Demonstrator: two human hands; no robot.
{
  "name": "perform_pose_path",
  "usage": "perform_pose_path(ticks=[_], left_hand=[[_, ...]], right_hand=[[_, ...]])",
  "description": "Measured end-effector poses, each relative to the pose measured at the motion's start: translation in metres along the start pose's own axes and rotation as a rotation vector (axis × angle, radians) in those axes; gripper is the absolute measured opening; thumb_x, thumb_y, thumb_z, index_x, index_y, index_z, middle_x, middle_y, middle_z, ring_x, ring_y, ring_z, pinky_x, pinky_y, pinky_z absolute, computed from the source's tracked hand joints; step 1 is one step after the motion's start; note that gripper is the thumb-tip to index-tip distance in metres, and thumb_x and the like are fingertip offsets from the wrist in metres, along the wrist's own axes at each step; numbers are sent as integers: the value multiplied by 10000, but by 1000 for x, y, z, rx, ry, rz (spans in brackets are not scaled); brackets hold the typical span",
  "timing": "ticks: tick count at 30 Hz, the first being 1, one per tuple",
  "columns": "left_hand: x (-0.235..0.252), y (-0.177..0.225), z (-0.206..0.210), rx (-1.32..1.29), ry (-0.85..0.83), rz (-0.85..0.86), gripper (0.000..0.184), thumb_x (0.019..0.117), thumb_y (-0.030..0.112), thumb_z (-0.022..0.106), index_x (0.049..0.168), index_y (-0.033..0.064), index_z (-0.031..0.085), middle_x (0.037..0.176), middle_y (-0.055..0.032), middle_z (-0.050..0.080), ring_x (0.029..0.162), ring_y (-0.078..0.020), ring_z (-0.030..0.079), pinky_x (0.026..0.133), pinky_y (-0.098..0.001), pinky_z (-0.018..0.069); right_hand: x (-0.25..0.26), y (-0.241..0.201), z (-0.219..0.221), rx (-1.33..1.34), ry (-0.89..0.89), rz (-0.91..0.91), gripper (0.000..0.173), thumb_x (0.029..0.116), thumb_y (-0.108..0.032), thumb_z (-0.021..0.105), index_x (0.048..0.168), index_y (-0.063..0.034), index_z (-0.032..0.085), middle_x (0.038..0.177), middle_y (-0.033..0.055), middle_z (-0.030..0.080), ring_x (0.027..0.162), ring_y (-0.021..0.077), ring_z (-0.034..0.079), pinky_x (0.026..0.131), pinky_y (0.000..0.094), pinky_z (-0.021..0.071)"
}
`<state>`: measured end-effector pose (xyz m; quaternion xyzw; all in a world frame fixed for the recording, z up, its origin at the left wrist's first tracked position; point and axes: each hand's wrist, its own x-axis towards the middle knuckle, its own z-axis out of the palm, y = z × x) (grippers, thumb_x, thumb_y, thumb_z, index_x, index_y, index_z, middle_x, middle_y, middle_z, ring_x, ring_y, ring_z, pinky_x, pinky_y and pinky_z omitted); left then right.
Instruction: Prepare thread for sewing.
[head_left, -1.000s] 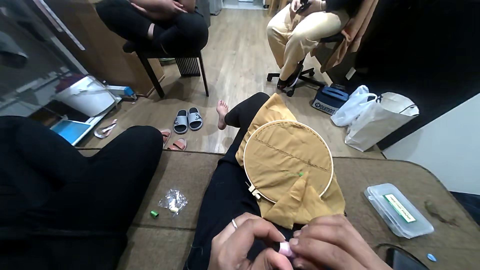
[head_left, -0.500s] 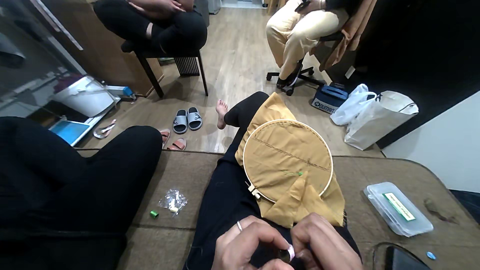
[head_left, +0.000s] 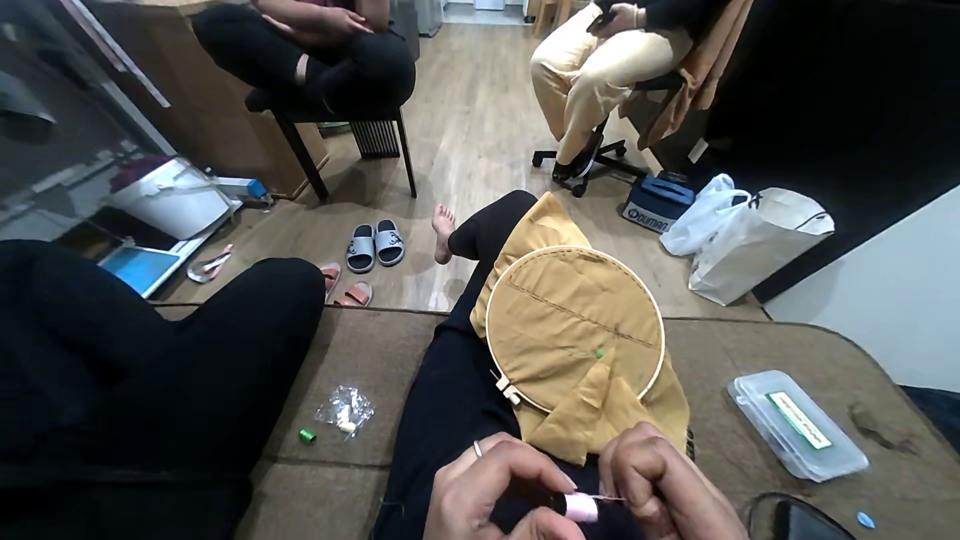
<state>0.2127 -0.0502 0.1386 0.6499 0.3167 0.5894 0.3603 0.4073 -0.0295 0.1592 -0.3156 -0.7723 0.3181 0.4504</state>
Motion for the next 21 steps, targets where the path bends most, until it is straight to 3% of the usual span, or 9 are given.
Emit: perform_pose_path(ticks=[2, 6, 10, 15, 21], left_hand=[[0, 0, 0, -5, 4, 2, 271, 983, 309, 674, 1029, 42, 668, 963, -39, 714, 873, -24, 690, 775, -176, 586], [-1, 0, 1, 11, 16, 10, 256, 988, 295, 663, 1052, 48, 684, 981, -30, 718, 899, -20, 690, 802, -175, 587], [0, -1, 1, 35, 22, 30, 235, 991, 280, 661, 1046, 53, 685, 986, -20, 711, 925, -14, 682, 824, -166, 579], [-1, -2, 1, 102, 22, 29, 242, 988, 294, 661, 1021, 55, 683, 973, -25, 723, 930, -21, 688, 829, -170, 577], [-1, 1, 2, 88, 7, 21, 268, 990, 291, 658, 1018, 26, 688, 955, -44, 719, 902, -17, 684, 809, -163, 573]], right_hand=[[0, -1, -1, -3, 17, -12, 256, 1105, -233, 397, 935, -71, 498, 895, 64, 540, 869, 59, 576, 790, 173, 486], [0, -5, -5, -130, 41, -86, 208, 1043, -308, 595, 1085, -104, 589, 1092, 33, 589, 1113, 34, 597, 993, 185, 497], [0, -8, -8, -233, 21, -105, 162, 1003, -267, 673, 1057, -115, 696, 989, 41, 691, 1028, 119, 636, 947, 264, 480], [0, -10, -10, -261, -23, -56, 130, 982, -211, 702, 957, -88, 738, 905, 57, 729, 932, 135, 662, 868, 275, 489], [-2, -11, 3, -504, -15, -135, 216, 1062, -228, 506, 938, -102, 628, 836, 69, 679, 834, 190, 620, 769, 327, 429]])
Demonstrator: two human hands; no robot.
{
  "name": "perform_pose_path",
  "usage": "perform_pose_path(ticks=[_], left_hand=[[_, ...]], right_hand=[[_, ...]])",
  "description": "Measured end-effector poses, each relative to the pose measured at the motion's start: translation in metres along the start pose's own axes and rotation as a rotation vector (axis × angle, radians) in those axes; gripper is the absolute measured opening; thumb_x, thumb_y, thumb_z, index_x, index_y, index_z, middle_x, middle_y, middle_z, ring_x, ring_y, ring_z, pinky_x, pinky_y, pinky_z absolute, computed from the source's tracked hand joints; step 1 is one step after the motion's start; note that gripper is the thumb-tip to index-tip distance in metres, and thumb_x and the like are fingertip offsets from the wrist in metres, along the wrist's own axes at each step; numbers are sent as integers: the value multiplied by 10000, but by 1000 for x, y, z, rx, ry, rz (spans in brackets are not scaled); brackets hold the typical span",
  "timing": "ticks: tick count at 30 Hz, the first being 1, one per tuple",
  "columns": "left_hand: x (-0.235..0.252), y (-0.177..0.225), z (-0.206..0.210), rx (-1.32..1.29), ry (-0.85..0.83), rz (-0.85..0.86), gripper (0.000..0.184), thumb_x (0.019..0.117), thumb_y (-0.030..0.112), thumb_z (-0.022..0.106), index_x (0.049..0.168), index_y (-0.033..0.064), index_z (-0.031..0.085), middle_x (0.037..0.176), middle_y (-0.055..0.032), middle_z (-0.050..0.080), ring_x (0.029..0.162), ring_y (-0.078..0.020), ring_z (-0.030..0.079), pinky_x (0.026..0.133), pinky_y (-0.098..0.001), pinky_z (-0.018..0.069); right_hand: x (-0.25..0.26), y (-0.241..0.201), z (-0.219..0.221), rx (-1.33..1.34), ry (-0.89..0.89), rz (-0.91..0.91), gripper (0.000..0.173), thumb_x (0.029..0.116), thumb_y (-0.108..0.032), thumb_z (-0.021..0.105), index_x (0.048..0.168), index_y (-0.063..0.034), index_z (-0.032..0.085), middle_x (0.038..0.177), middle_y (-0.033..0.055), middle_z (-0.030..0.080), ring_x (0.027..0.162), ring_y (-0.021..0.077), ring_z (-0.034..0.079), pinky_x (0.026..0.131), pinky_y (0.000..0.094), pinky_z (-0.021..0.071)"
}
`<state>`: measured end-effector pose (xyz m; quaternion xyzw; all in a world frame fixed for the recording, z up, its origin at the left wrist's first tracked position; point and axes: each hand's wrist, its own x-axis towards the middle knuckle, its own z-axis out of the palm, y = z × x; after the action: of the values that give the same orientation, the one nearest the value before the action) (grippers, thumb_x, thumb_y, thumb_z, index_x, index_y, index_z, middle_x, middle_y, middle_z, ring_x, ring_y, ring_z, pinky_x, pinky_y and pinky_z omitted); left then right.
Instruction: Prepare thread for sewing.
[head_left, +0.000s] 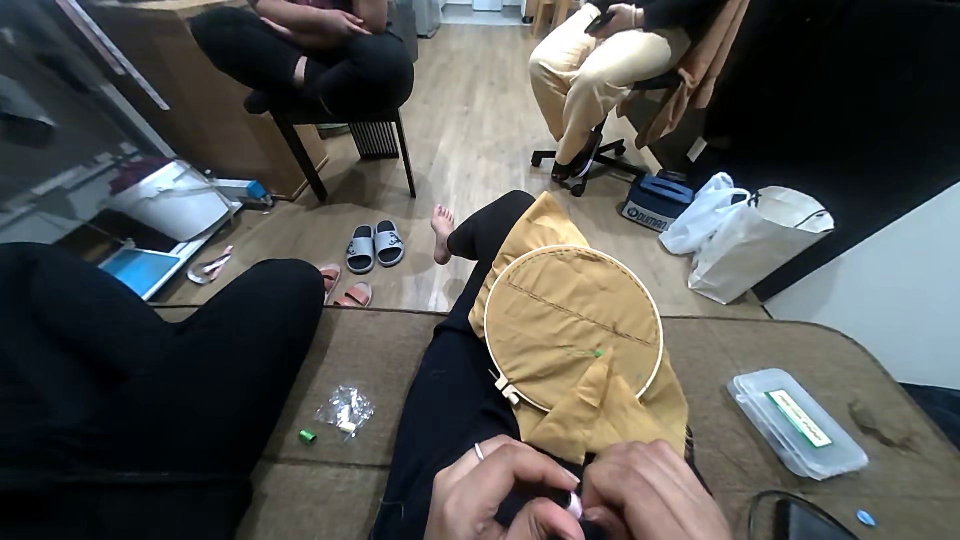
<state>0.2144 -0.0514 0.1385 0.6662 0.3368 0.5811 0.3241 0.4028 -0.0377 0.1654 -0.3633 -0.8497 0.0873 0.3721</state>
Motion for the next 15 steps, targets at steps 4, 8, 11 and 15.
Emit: perform_pose_path(ticks=[4, 8, 11, 15], left_hand=[[0, -1, 1, -88, -39, -52, 292, 1000, 309, 644, 1036, 21, 671, 947, -47, 701, 863, -10, 671, 787, -164, 570], [1, -2, 2, -330, -138, -203, 289, 1028, 311, 593, 1050, 26, 631, 924, 8, 663, 827, 28, 625, 763, -166, 542], [1, -1, 3, -470, -200, -283, 258, 1043, 292, 572, 1061, 38, 609, 928, 40, 638, 841, 32, 609, 780, -178, 530], [0, -2, 6, -458, -176, -274, 244, 1048, 277, 563, 1063, 38, 603, 935, 39, 632, 843, 28, 610, 788, -180, 535]], right_hand=[[-1, 1, 8, -20, 17, -29, 243, 1065, -201, 393, 923, -116, 571, 797, 66, 599, 780, 205, 561, 722, 320, 407], [-3, 3, 11, 144, 23, -37, 245, 1051, -186, 381, 895, -108, 553, 795, 77, 572, 789, 209, 554, 747, 309, 424], [-4, 5, 13, 233, 27, -58, 198, 1013, -168, 412, 882, -109, 548, 795, 80, 556, 801, 215, 543, 781, 308, 422], [-6, 6, 18, 170, 81, -73, 174, 1003, -173, 431, 886, -135, 555, 797, 50, 542, 815, 191, 530, 806, 273, 419]])
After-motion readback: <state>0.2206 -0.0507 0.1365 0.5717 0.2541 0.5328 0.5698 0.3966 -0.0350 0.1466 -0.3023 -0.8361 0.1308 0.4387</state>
